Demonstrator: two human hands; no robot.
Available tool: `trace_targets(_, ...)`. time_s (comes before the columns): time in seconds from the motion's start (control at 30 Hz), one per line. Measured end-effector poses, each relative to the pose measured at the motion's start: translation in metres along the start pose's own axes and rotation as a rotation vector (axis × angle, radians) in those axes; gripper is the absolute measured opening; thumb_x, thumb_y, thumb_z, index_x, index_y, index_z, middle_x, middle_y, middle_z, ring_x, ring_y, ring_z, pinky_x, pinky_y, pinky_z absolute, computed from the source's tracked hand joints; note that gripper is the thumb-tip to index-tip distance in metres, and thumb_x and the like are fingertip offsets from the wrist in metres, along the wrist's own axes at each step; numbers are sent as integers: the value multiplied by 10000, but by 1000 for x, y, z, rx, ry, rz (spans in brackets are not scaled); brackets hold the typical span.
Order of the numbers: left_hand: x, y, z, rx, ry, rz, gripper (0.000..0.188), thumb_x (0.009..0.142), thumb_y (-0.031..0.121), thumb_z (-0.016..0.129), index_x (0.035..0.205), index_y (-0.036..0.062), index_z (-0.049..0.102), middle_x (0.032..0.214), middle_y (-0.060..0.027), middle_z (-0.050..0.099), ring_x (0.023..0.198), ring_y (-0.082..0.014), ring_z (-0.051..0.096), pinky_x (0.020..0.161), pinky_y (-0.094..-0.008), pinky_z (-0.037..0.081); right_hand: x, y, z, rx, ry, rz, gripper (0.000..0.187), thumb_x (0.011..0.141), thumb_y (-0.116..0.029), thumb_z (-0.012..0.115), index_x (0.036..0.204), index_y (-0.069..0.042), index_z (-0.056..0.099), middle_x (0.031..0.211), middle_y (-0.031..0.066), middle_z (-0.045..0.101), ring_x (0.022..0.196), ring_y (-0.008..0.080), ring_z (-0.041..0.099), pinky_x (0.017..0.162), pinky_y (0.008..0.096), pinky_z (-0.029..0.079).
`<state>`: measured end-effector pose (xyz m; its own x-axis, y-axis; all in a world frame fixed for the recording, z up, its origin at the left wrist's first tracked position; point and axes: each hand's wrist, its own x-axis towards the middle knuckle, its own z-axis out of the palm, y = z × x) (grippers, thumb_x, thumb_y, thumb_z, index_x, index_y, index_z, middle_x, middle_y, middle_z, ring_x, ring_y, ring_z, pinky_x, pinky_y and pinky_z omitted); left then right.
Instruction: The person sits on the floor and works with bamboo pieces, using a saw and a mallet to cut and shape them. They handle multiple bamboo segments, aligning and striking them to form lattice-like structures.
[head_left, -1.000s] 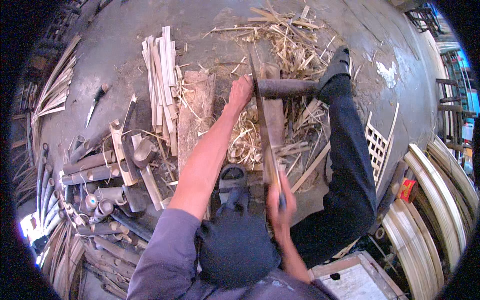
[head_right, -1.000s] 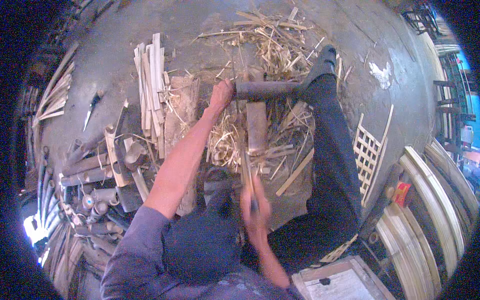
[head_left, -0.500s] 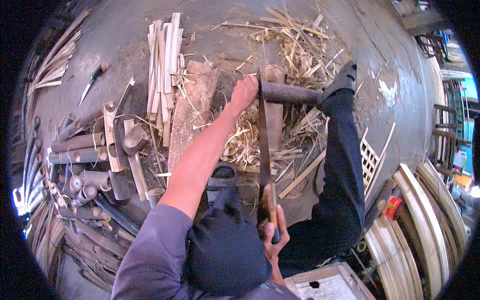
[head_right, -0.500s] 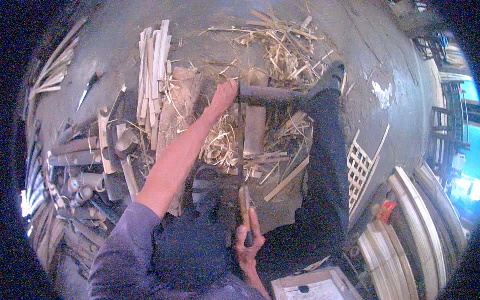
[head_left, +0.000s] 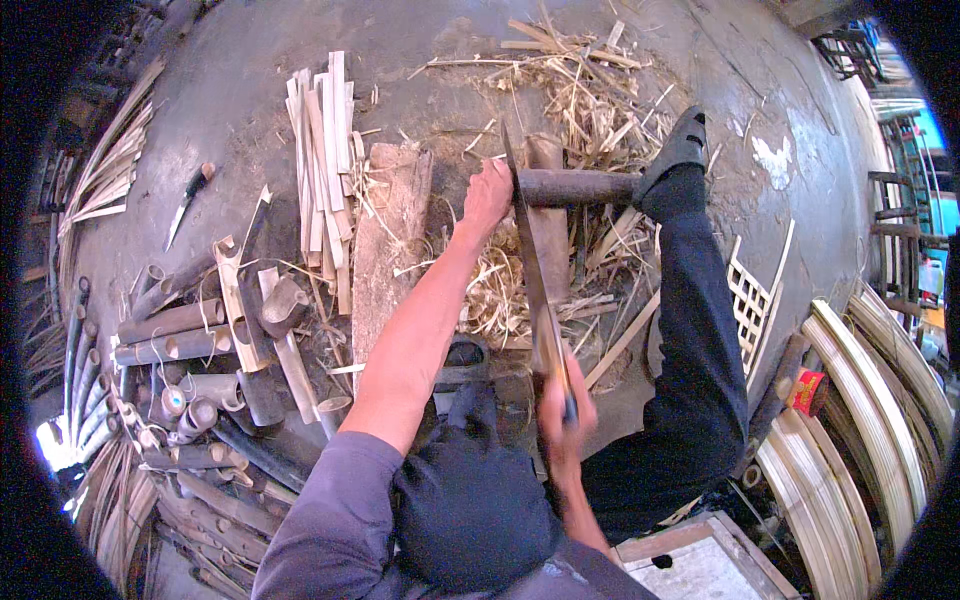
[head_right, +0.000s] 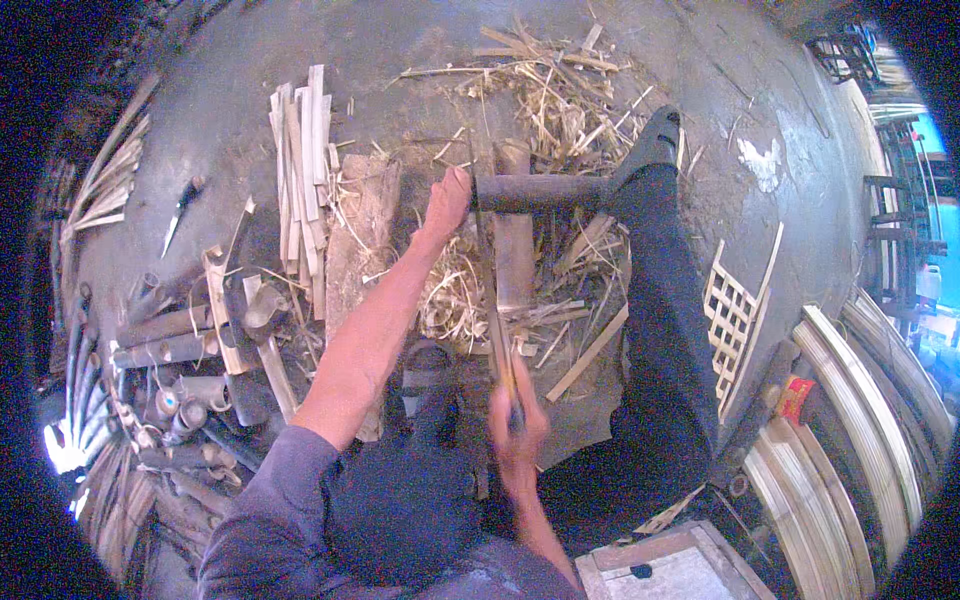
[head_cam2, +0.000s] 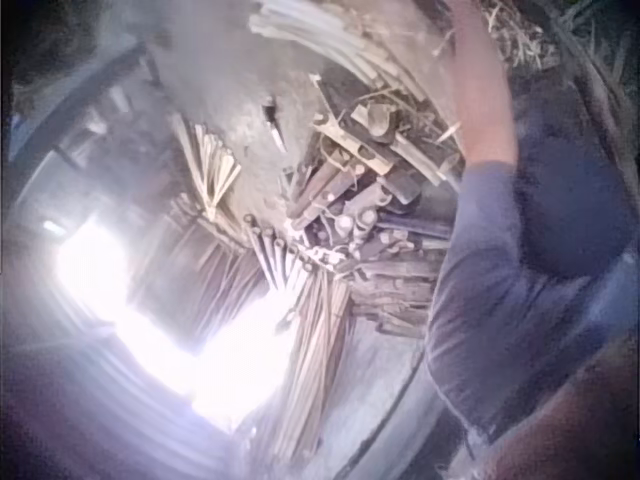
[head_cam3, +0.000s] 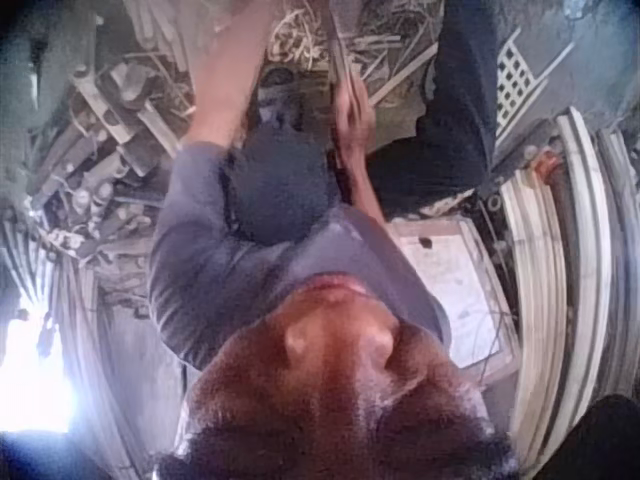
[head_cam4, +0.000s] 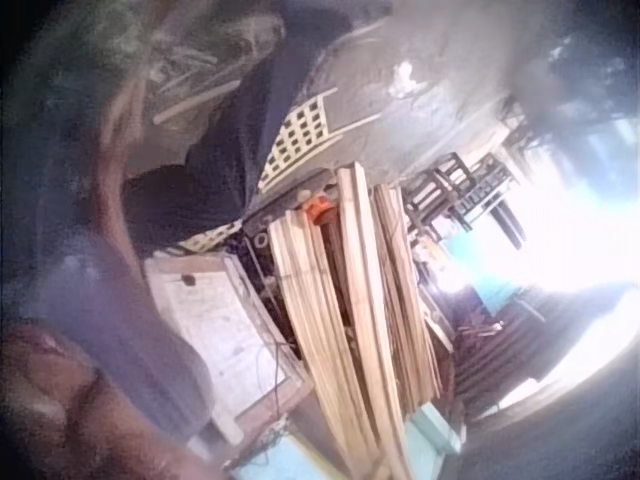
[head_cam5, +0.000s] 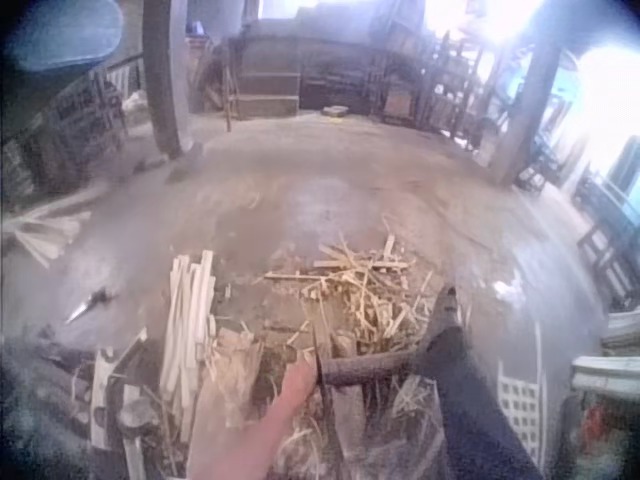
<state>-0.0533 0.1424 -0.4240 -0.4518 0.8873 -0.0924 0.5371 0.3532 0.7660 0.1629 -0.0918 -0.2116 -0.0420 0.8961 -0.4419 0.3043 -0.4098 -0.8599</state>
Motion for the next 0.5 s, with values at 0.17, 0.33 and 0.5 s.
trace_targets(0.17, 12, 3, 7, 102, -62, -16, 464, 955, 344, 293, 1045, -50, 519, 974, -366, 592, 956, -516, 572, 852, -560, 450, 104, -10, 50, -85, 153, -336, 427, 899, -74, 497, 1319, 6, 496, 1215, 170, 609, 1071, 232, 590, 913, 333, 448)
trace_targets(0.33, 1, 32, -12, 19, -12, -139, 426, 948, 326, 323, 1024, -46, 517, 957, -366, 593, 944, -515, 576, 847, -565, 452, -58, 43, -16, 49, 92, -242, 449, 895, -103, 499, 1324, 27, 483, 1149, 177, 634, 983, 157, 610, 858, 328, 473)
trace_targets(0.5, -14, 40, -19, -18, -26, -144, 419, 950, 334, 306, 1015, -34, 497, 932, -383, 583, 930, -539, 560, 825, -597, 442, 95, -16, 52, -112, 113, -339, 432, 948, -177, 465, 1311, 56, 472, 1269, 177, 568, 1102, 224, 566, 944, 303, 418)
